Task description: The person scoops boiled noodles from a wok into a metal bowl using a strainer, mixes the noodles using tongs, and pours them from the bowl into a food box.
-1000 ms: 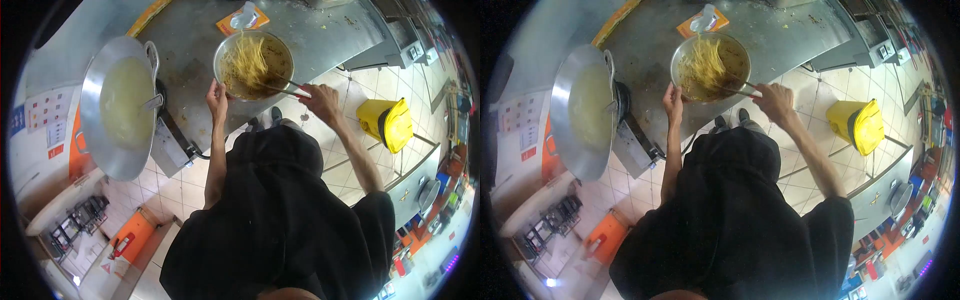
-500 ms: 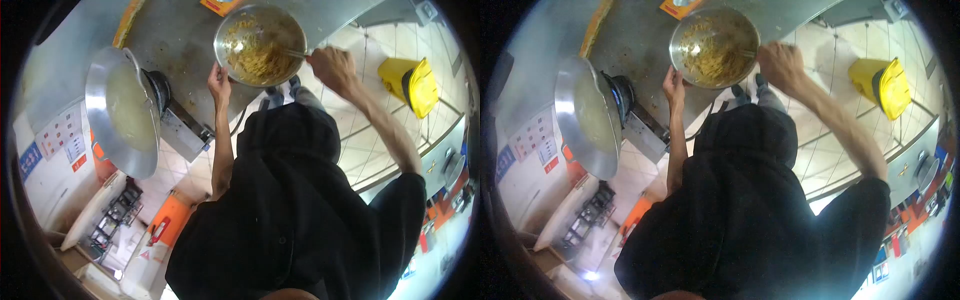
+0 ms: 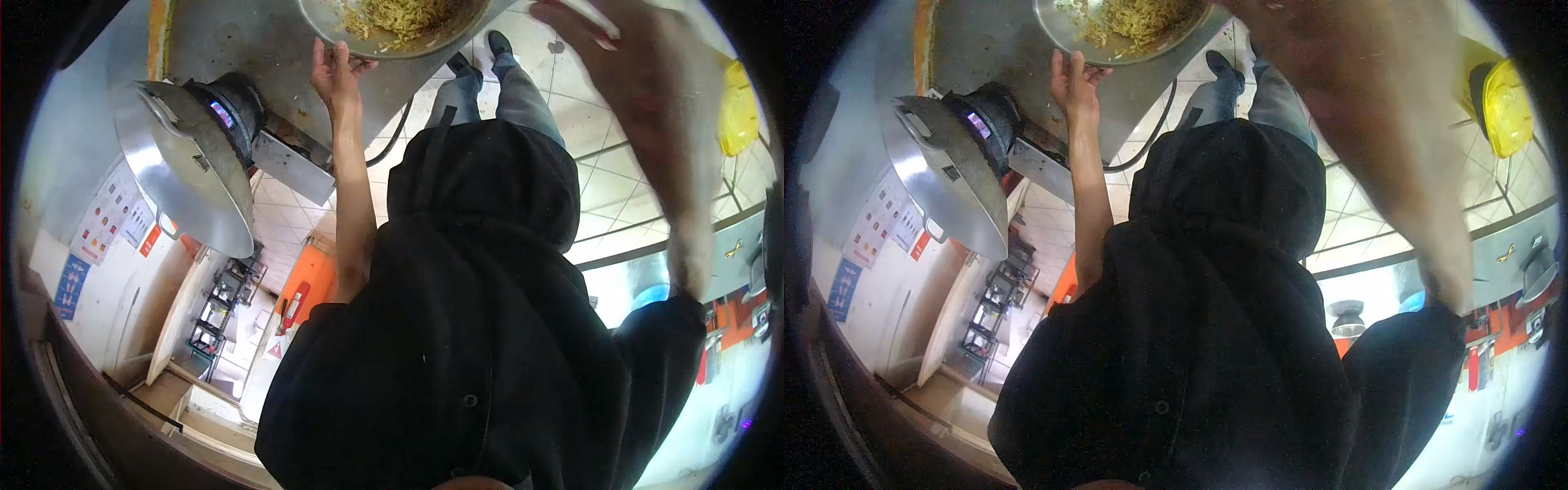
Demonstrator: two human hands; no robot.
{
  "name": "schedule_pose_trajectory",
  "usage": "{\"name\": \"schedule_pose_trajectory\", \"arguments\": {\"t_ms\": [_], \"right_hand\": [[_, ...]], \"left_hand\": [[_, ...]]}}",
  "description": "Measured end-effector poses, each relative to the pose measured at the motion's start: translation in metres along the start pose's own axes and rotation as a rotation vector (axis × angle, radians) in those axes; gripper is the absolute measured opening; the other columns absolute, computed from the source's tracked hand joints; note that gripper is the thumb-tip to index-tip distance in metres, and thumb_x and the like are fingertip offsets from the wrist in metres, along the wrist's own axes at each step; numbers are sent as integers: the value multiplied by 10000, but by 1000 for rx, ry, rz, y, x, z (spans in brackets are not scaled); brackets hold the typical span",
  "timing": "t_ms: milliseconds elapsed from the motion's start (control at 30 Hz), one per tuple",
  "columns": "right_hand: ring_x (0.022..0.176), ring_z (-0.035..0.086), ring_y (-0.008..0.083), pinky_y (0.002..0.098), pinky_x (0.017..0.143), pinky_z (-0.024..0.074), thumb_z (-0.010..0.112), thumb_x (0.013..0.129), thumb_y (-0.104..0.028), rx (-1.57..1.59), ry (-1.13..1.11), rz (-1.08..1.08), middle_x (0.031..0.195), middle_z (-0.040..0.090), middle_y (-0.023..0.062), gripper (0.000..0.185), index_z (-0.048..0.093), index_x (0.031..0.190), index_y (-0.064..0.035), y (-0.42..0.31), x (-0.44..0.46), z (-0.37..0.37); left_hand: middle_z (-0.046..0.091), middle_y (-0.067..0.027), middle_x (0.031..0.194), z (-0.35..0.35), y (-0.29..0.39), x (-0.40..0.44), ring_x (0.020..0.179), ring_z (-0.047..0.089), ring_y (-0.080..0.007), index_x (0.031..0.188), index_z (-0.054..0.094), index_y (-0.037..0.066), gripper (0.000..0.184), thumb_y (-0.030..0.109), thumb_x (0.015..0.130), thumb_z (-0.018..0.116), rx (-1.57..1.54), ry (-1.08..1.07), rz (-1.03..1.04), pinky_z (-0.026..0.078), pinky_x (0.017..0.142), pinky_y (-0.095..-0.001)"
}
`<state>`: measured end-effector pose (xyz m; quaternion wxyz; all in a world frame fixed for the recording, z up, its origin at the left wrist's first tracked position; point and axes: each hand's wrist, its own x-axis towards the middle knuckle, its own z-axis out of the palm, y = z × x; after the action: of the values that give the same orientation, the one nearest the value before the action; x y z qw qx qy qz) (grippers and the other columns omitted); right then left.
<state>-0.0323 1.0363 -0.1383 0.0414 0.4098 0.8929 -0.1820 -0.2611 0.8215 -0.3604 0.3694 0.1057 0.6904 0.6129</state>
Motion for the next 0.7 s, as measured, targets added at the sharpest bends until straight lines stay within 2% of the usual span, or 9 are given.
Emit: {"name": "schedule_pose_trajectory", "arguments": {"t_ms": [67, 133, 200, 367, 400, 467, 533, 600, 700], "right_hand": [[665, 660, 268, 397, 592, 519, 601, 879, -347, 26, 91, -146, 765, 680, 78, 294, 643, 1140, -219, 14, 4, 49], [659, 668, 258, 360, 511, 513, 611, 868, -310, 69, 89, -259, 757, 665, 103, 242, 623, 945, -81, 21, 14, 104], [642, 662, 250, 367, 507, 503, 616, 863, -346, -1, -40, -201, 716, 657, 94, 275, 634, 984, -100, 17, 17, 116], [664, 646, 235, 368, 599, 492, 656, 825, -406, -34, -66, -128, 736, 669, 85, 382, 647, 1145, -197, 3, 6, 49], [687, 642, 228, 375, 622, 484, 674, 810, -400, -21, -63, -145, 749, 672, 84, 393, 651, 1137, -184, 5, 4, 36], [706, 638, 243, 402, 629, 471, 663, 817, -399, -166, -115, -214, 762, 667, 90, 380, 655, 1107, -153, 9, 11, 34], [703, 642, 262, 415, 620, 474, 645, 836, -404, -244, -247, -213, 742, 657, 107, 373, 649, 1110, -151, 4, 34, 85], [685, 645, 304, 419, 596, 485, 616, 860, -380, -96, -34, -281, 711, 650, 133, 288, 674, 943, -111, 13, 48, 139], [669, 653, 331, 412, 576, 502, 572, 891, -390, 86, -57, -244, 718, 656, 154, 314, 699, 913, -104, 14, 54, 120]], "left_hand": [[602, -87, 946, 3, 3, -3, 761, 644, -204, 1270, 443, 47, 390, 213, 936, 557, -32, 44, -39, 574, 588, -364], [611, -81, 852, 5, 9, -14, 699, 644, -198, 1194, 498, 23, 349, 276, 955, 525, -92, 112, -84, 563, 579, -359], [577, -58, 818, -19, 2, -39, 659, 607, -178, 1097, 529, 36, 313, 317, 962, 498, -75, 174, -162, 523, 543, -339], [421, 7, 650, -124, -79, -184, 485, 413, -96, 895, 510, 97, 294, 387, 948, 496, -23, 511, -394, 323, 421, -229], [431, 5, 710, -147, -101, -226, 507, 423, -100, 950, 522, 91, 281, 370, 945, 489, 17, 610, -359, 338, 429, -257], [537, -44, 877, -212, -143, -274, 671, 534, -158, 1075, 518, 66, 291, 321, 935, 504, -257, 969, -699, 445, 534, -319], [559, -94, 1027, -247, -172, -292, 860, 553, -213, 1156, 490, 51, 326, 286, 931, 503, -298, 907, -712, 478, 663, -371], [525, -153, 1261, -272, -194, -295, 1140, 497, -284, 1268, 441, 36, 417, 244, 917, 522, -434, 719, -651, 466, 873, -430], [524, -125, 1271, -266, -190, -259, 1145, 499, -280, 1258, 455, 49, 394, 231, 915, 525, -507, 538, -538, 454, 881, -438]]}}
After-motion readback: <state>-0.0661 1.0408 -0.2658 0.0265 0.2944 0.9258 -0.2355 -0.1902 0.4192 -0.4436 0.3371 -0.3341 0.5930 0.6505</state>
